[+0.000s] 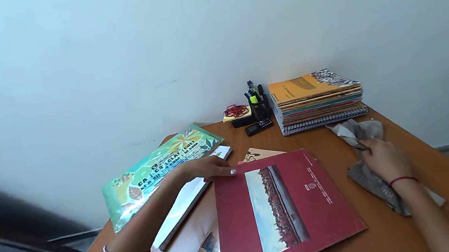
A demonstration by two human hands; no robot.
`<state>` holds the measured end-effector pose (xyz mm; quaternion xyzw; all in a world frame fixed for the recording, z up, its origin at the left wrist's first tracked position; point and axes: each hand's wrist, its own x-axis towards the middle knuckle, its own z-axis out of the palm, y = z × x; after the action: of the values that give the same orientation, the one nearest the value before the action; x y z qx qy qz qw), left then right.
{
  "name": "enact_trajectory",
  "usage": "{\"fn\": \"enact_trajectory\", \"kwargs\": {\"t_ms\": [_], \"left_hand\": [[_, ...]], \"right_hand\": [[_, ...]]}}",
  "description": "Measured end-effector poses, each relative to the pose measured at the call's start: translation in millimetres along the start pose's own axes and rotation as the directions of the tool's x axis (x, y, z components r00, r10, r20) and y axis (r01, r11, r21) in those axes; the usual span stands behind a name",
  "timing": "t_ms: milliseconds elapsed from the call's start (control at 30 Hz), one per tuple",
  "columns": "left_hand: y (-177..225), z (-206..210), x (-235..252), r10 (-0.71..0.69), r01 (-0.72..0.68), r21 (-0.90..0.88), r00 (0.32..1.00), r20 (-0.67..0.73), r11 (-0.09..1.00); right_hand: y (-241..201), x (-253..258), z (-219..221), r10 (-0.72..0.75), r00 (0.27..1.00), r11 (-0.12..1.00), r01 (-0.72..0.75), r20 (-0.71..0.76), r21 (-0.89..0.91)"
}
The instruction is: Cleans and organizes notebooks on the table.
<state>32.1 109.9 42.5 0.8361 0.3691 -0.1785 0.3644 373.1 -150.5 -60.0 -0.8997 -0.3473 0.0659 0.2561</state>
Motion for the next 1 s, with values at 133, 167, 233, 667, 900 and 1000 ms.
{"fn": "enact_trajectory", "kwargs": {"t_ms": [133, 167, 233, 667, 900, 1000], "left_hand": [[27, 5, 9, 0.241, -0.243, 0.066, 0.970, 0.037, 0.968], [33, 7, 7, 0.331, -0.330, 0.080, 0.944, 0.001, 0.941], [54, 9, -4, 0.472, -0.457, 0.158, 0.878, -0.076, 0.875], [208, -90, -36, 0.895, -0.330, 0.839, 0.044, -0.444, 0.432], [191, -38, 107, 0.892, -0.457, 0.773, 0.128, -0.433, 0.441], [170, -13, 143, 0.874, -0.462, 0.741, 0.257, -0.413, 0.486]], "right_hand": [[-3, -2, -5, 0.007, 1.000, 1.000, -0.007, 0.031, 0.001], [-4, -2, -5, 0.011, 0.999, 1.000, -0.011, 0.038, -0.002], [-5, -3, -6, 0.017, 0.999, 1.000, -0.017, 0.049, -0.004], [-7, -4, -10, 0.064, 0.995, 0.998, -0.066, 0.074, 0.025], [-6, -1, -7, 0.071, 0.997, 0.997, -0.072, 0.044, 0.023], [-8, -1, -9, 0.082, 0.995, 0.996, -0.084, 0.061, 0.029]]}}
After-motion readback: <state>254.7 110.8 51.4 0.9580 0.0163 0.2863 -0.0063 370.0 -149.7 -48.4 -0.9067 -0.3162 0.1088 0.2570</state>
